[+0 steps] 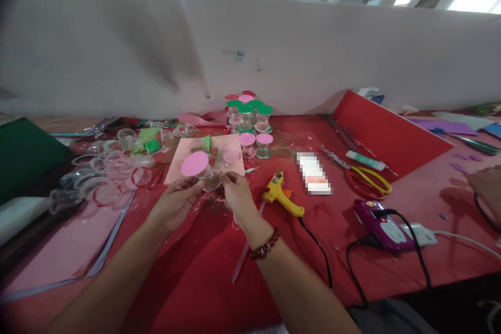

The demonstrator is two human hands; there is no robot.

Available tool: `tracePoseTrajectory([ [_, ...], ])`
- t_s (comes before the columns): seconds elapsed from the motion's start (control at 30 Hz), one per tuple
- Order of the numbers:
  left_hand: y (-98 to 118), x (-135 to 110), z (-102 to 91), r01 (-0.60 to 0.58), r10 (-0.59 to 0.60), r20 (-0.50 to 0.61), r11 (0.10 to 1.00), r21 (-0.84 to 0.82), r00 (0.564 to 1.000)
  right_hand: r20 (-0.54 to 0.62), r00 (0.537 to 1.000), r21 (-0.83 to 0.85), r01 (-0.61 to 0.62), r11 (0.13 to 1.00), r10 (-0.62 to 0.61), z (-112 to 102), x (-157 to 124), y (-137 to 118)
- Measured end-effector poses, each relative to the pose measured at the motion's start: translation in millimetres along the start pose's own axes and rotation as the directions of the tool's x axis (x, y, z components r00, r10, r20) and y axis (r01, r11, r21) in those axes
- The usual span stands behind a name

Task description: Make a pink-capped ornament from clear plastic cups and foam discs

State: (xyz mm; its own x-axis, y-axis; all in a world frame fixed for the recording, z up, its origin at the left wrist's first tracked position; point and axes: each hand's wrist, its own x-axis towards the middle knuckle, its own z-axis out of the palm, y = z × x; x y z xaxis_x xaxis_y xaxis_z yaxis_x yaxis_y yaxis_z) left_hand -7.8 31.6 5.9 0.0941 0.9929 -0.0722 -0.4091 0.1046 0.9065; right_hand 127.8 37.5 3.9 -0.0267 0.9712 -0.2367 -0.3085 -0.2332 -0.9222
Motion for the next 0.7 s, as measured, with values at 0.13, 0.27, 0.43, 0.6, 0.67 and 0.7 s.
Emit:
tracePoseTrajectory([
  [0.13,-0.3,-1.1,4.0,-0.032,0.032,-0.015,0.999,0.022,0.999,-0.025,0.999,-0.029,0.026,0.999,-0.027,0.6,0.4,3.1],
  [0.27,-0.4,-0.1,3.9,-0.023,0.024,-0.027,0.999,0.038,0.999,0.001,1.0,-0.088,0.017,0.996,-0.017,-1.4,1.1,6.0],
  [0.43,-0.9,1.4,2.6,-0.001,0.001,-0.01,1.0,0.01,1.0,0.013,0.998,-0.195,0.062,0.979,-0.061,-3.8,3.2,8.2],
  [0.6,-1.8,1.2,0.6,0.03,-0.03,-0.034,1.0,0.004,0.999,-0.007,0.997,-0.288,0.073,0.955,-0.079,-5.9,4.0,10.4],
  [0.67,-1.5,1.4,-0.6,0.023,-0.023,-0.004,1.0,0.013,1.0,-0.006,0.994,-0.366,0.103,0.925,-0.113,-7.7,4.4,11.6],
  [0.7,-1.1,1.4,-0.8,0.019,-0.019,0.008,1.0,0.017,1.0,-0.004,0.99,-0.406,0.128,0.905,-0.142,-8.7,4.9,12.3],
])
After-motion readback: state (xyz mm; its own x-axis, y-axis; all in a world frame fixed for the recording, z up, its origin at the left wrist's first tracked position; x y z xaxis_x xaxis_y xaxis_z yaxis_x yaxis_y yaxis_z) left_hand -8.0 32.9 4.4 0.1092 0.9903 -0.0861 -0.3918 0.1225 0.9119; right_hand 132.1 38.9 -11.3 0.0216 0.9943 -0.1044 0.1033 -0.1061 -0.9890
